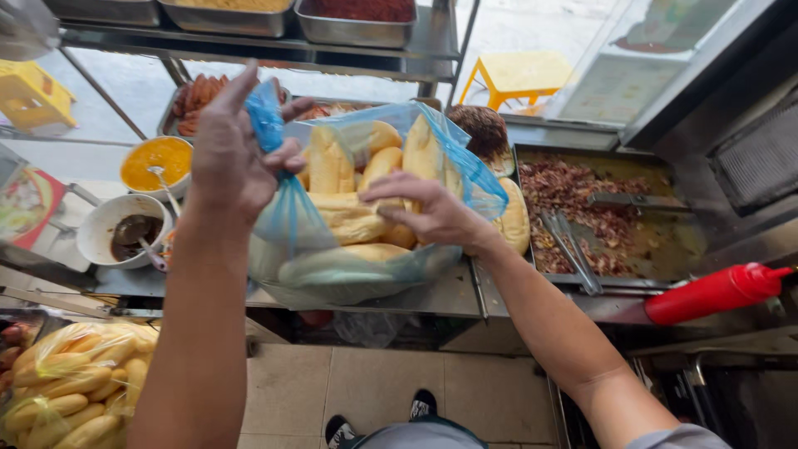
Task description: The person gathers freshly baked baguettes from a metal rack and places them into a blue plastic bag. They then move the bag to a counter, add more bread, and tie the bag closed. Finally, they stack the empty metal racks and open a freezer.
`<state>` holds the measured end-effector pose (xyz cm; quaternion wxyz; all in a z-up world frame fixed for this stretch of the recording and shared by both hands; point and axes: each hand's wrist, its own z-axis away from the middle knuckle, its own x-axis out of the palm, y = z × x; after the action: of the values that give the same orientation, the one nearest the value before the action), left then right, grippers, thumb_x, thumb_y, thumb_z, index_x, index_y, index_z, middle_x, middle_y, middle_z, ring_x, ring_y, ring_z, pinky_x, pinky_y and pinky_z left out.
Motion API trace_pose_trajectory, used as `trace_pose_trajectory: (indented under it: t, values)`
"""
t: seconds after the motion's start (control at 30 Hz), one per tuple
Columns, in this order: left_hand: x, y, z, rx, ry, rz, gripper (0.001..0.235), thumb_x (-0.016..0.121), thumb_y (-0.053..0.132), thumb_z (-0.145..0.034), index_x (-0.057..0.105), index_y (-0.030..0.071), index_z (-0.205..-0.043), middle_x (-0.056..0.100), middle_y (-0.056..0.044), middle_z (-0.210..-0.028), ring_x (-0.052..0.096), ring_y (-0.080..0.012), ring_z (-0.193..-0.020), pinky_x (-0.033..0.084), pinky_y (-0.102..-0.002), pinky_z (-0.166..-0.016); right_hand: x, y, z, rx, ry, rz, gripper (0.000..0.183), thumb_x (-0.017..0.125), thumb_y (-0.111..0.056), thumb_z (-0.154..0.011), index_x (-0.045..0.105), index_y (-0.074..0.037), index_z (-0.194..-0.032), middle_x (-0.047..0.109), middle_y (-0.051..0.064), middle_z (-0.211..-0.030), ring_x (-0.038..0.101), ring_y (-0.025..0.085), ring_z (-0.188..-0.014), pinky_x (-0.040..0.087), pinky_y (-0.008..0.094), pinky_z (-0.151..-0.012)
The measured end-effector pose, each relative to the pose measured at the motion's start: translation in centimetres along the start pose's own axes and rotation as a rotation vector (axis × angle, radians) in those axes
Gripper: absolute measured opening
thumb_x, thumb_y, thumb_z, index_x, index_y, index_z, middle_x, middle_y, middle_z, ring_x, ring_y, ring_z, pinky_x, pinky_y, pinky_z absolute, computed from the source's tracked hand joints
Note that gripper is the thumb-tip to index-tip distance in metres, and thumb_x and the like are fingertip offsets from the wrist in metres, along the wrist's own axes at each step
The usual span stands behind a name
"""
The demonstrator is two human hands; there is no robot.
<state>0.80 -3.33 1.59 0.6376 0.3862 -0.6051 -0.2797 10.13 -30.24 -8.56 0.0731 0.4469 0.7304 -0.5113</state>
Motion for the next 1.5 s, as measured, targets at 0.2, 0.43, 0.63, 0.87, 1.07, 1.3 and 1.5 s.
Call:
trace_pose_trajectory:
  t: [0.2,0.43,0.63,0.87,1.07,1.3,1.5]
  values:
    - [-1.3,1.4,1.4,0.061,0.080,-0.115,0.058,0.056,0.051,-0.103,0.049,0.001,-0.131,0.059,-0.018,-0.120,0.029,-0.0092,-0.055,0.028,-0.025,-0.051,-8.3,11.8,9.2,0.629,0.972,0.054,0.034,0.070,-0.022,-0.098,0.072,0.000,-0.124,0.077,0.014,-0.120,0.072,0.020,-0.110,0.055,0.034,-0.100]
    - [-3.6,1.7,0.8,0.077,0.104,-0.138,0.067,0.059,0.056,-0.104,0.052,0.000,-0.140,0.056,-0.014,-0.121,0.031,-0.0090,-0.062,0.027,-0.025,-0.056,-0.1,26.1,18.2,1.096,0.558,0.669,0.056,0.073,-0.057,-0.080,0.076,-0.015,-0.116,0.070,0.024,-0.122,0.060,0.041,-0.121,0.045,0.053,-0.105]
    - [-3.0,1.0,1.1,0.097,0.081,-0.162,0.065,0.055,0.051,-0.107,0.049,0.001,-0.148,0.058,-0.015,-0.126,0.029,-0.0079,-0.062,0.028,-0.025,-0.059,0.1,29.1,19.4,1.170,0.419,0.478,0.064,0.067,-0.062,-0.079,0.077,-0.009,-0.113,0.075,0.023,-0.115,0.072,0.038,-0.108,0.057,0.047,-0.094]
    - [-1.1,1.7,2.7,0.026,0.072,-0.226,0.058,0.052,0.050,-0.110,0.051,0.003,-0.144,0.060,-0.013,-0.115,0.029,-0.0066,-0.056,0.026,-0.023,-0.051,-3.8,24.6,21.3,1.199,0.862,-0.058,0.082,0.071,-0.060,-0.063,0.069,-0.006,-0.123,0.075,0.019,-0.123,0.073,0.033,-0.116,0.057,0.046,-0.097]
    - [0.3,1.5,2.8,0.054,0.063,-0.323,0.040,0.051,0.042,-0.109,0.047,0.009,-0.131,0.065,-0.015,-0.113,0.041,-0.0101,-0.051,0.044,-0.030,-0.051,-3.9,24.4,21.3,1.223,0.545,0.711,0.065,0.086,-0.058,-0.082,0.075,-0.008,-0.121,0.065,0.032,-0.117,0.059,0.041,-0.113,0.048,0.048,-0.094]
    - [0.0,1.3,2.6,0.002,0.128,-0.452,0.052,0.051,0.046,-0.104,0.054,0.007,-0.139,0.058,-0.005,-0.111,0.058,-0.0159,-0.053,0.063,-0.044,-0.058,-7.5,20.3,19.3,1.105,0.937,0.063,0.055,0.082,-0.035,-0.078,0.073,0.002,-0.118,0.077,0.016,-0.105,0.075,0.023,-0.087,0.060,0.037,-0.076]
    - [0.0,0.8,3.3,0.009,0.078,-0.429,0.055,0.053,0.047,-0.104,0.051,0.007,-0.142,0.057,-0.005,-0.098,0.060,-0.0142,-0.056,0.066,-0.045,-0.065,-14.2,18.1,12.9,0.999,0.655,-0.162,0.050,0.083,-0.027,-0.082,0.073,0.002,-0.122,0.076,0.017,-0.111,0.073,0.022,-0.088,0.060,0.036,-0.077]
